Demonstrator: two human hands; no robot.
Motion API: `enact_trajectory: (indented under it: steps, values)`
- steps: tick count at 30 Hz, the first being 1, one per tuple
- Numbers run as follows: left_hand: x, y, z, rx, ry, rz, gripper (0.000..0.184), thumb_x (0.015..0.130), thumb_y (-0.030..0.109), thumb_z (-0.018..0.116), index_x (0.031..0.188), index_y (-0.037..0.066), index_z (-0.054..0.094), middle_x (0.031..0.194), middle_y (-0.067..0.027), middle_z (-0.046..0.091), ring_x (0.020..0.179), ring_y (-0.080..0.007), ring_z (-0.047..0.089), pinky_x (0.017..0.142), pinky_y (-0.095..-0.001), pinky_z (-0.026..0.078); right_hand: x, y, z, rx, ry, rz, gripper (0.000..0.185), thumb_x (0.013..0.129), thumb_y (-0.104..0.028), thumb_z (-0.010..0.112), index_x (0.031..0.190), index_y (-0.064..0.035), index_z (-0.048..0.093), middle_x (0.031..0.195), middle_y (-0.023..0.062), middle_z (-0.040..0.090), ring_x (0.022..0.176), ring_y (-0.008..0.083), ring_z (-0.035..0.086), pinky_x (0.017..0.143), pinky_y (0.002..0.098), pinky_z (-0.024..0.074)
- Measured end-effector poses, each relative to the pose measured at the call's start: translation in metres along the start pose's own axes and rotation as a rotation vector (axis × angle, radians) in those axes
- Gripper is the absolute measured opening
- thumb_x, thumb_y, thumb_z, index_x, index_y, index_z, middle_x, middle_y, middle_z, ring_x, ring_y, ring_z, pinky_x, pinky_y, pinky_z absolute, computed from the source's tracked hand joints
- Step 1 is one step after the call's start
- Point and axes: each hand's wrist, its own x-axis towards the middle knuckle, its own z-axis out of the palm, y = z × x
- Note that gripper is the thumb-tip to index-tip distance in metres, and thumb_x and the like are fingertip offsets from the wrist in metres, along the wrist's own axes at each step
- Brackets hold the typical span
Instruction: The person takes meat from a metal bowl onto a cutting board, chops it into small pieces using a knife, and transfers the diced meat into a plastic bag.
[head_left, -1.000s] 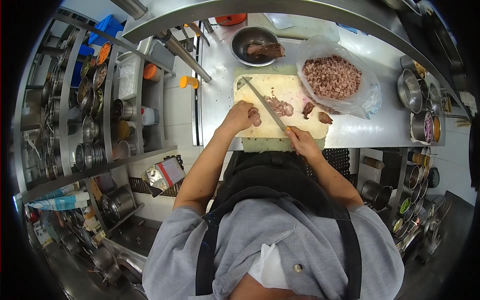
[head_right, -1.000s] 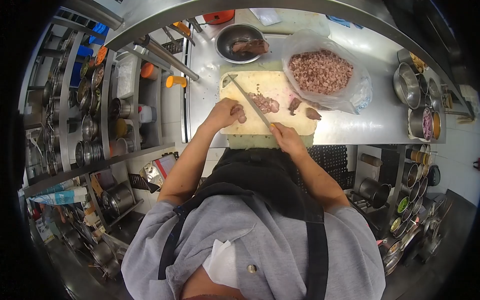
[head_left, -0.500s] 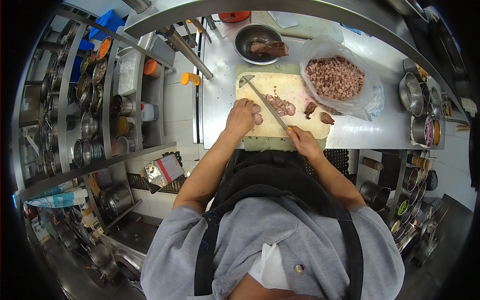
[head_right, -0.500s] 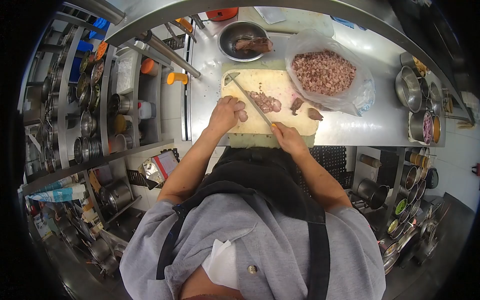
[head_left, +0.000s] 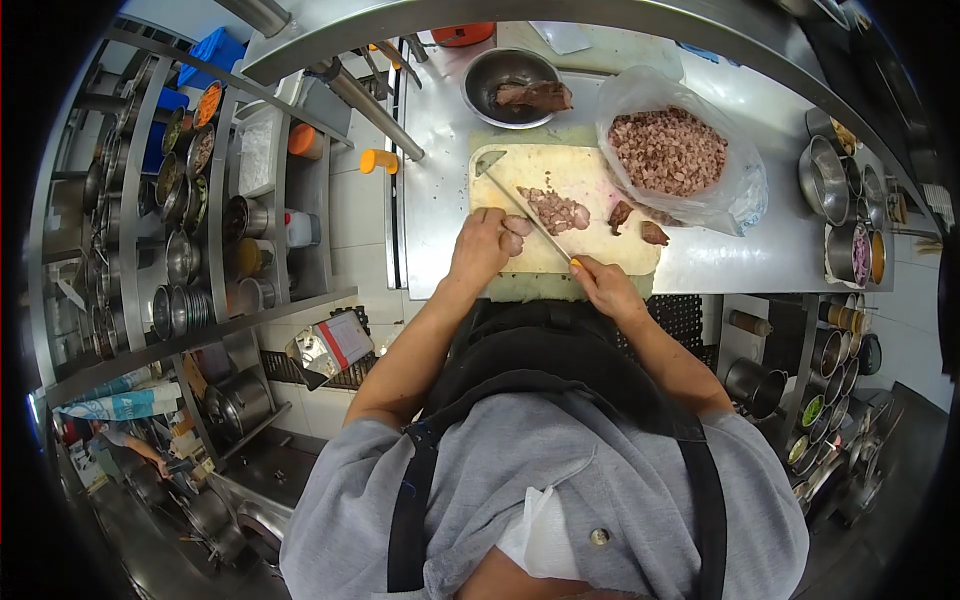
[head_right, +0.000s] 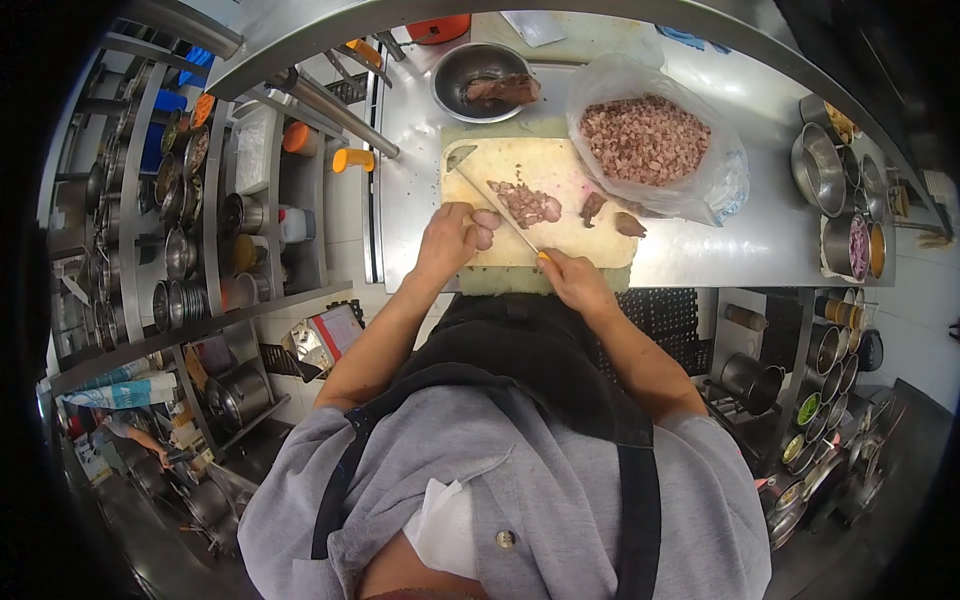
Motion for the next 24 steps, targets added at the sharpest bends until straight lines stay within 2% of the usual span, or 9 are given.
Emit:
enact_trajectory:
  steps: [6, 10, 18, 24]
  values:
    - [-0.006, 0.001, 0.012, -0.068, 0.077, 0.034, 0.018, 0.084, 0.005, 0.062, 0.102, 0.005, 0.066, 0.098, -0.0190, 0.065, 0.095, -0.0404, 0.062, 0.085, -0.0486, 0.052, 0.000, -0.003, -0.003, -0.004, -0.032, 0.007, 0.036, 0.103, -0.036, 0.054, 0.121, -0.0075, 0.065, 0.082, 0.0255, 0.068, 0.081, 0.0450, 0.066, 0.075, 0.0499, 0.0505]
    - [-0.008, 0.009, 0.006, -0.081, 0.112, 0.039, 0.017, 0.084, 0.003, 0.062, 0.099, 0.005, 0.067, 0.099, -0.0179, 0.065, 0.095, -0.0398, 0.062, 0.085, -0.0477, 0.052, 0.001, -0.019, -0.016, -0.022, -0.022, -0.025, 0.035, 0.103, -0.036, 0.054, 0.120, -0.0078, 0.066, 0.081, 0.0255, 0.067, 0.081, 0.0449, 0.066, 0.075, 0.0497, 0.0503]
    - [-0.003, -0.003, 0.021, -0.045, 0.173, 0.093, 0.014, 0.081, 0.004, 0.066, 0.095, 0.005, 0.069, 0.092, -0.0134, 0.065, 0.091, -0.0365, 0.062, 0.081, -0.0448, 0.052, 0.013, -0.029, -0.030, -0.077, -0.153, -0.026, 0.034, 0.103, -0.035, 0.054, 0.116, -0.0067, 0.066, 0.080, 0.0259, 0.066, 0.080, 0.0454, 0.065, 0.074, 0.0498, 0.0497]
    - [-0.002, -0.001, 0.018, -0.084, 0.147, 0.105, 0.014, 0.081, 0.001, 0.065, 0.094, 0.005, 0.068, 0.092, -0.0128, 0.066, 0.089, -0.0366, 0.061, 0.081, -0.0442, 0.052, 0.022, -0.028, -0.029, -0.088, -0.188, -0.032, 0.035, 0.103, -0.035, 0.053, 0.117, -0.0060, 0.066, 0.081, 0.0265, 0.067, 0.081, 0.0459, 0.065, 0.075, 0.0503, 0.0499]
